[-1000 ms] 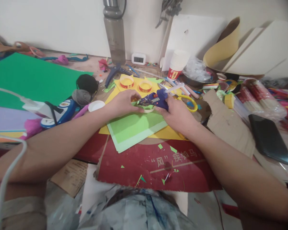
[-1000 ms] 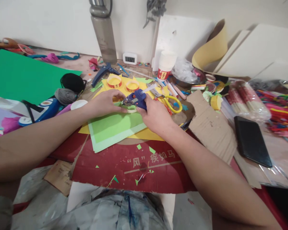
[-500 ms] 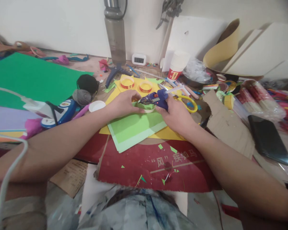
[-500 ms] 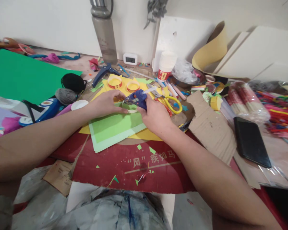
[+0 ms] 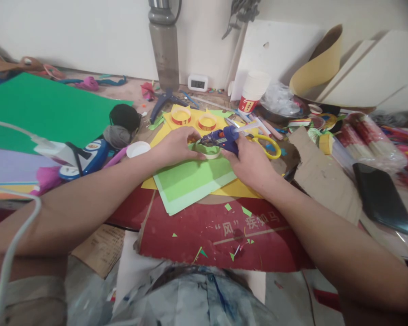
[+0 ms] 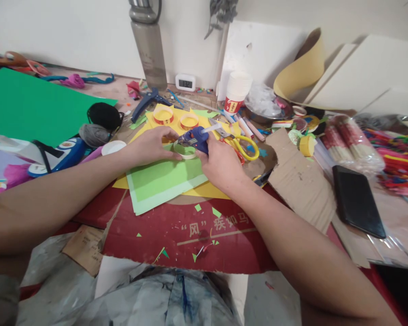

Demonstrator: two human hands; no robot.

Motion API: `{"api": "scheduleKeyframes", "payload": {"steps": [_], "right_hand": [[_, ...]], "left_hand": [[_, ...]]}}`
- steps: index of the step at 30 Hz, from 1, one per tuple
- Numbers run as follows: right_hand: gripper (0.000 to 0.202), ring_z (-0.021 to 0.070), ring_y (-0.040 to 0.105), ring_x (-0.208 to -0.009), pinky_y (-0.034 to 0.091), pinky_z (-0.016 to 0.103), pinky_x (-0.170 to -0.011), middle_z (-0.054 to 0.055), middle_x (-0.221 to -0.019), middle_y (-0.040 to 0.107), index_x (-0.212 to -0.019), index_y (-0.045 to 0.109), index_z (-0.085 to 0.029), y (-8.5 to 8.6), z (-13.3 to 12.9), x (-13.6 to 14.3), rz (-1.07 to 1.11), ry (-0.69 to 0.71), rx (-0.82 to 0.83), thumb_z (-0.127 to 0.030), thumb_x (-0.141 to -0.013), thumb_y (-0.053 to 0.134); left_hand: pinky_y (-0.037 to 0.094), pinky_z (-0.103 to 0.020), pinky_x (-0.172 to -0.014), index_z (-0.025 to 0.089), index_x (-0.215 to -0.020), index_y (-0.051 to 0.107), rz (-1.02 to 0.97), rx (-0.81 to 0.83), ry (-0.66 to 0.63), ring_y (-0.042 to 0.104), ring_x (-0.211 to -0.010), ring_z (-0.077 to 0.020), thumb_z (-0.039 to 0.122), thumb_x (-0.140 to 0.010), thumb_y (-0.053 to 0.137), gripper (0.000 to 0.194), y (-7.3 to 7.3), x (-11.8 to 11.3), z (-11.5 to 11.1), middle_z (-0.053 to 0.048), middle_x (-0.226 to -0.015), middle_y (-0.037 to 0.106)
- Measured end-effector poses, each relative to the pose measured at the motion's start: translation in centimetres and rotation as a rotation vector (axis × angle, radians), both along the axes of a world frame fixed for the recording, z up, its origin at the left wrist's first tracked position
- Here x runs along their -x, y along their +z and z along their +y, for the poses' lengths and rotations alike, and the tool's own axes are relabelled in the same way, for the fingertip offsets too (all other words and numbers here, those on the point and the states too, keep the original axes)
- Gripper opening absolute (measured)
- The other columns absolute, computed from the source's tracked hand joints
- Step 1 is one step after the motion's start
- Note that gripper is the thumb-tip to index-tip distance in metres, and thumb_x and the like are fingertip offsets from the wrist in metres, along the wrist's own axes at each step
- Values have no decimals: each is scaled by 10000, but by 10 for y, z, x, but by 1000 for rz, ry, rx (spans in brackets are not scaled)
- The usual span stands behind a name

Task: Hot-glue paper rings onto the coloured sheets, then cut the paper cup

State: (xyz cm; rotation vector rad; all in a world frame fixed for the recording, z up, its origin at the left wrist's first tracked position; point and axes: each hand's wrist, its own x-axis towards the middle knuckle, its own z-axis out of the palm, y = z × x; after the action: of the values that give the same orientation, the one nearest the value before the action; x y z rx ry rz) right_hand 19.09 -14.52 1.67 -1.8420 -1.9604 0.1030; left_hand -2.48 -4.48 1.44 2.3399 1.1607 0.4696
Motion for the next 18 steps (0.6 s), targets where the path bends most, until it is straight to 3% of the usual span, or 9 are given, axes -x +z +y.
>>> {"api": "scheduleKeyframes", "payload": {"steps": [9,18], "right_hand": [[423,369,725,-944,557,507,-863,196,-982,756,-1308,662,-102,2,-2,-1,-27,-38,-43,-301,-950,552],[406,374,737,-1003,561,473,-853,219,-1082,775,-1287,661,-100,5,-3,-2,29,37,25,-313,-955,569]], "left_hand": [[508,-397,-974,223,-1065,691,-17,4,5,666,-1098,-276,533,-663,898,548,2,-1,-3,-69,-1182,739],[508,-409,-1020,203,-1108,688,12,24,29,668,-1160,-299,506,-649,893,587,4,-2,-3,-90,-1245,741]]}}
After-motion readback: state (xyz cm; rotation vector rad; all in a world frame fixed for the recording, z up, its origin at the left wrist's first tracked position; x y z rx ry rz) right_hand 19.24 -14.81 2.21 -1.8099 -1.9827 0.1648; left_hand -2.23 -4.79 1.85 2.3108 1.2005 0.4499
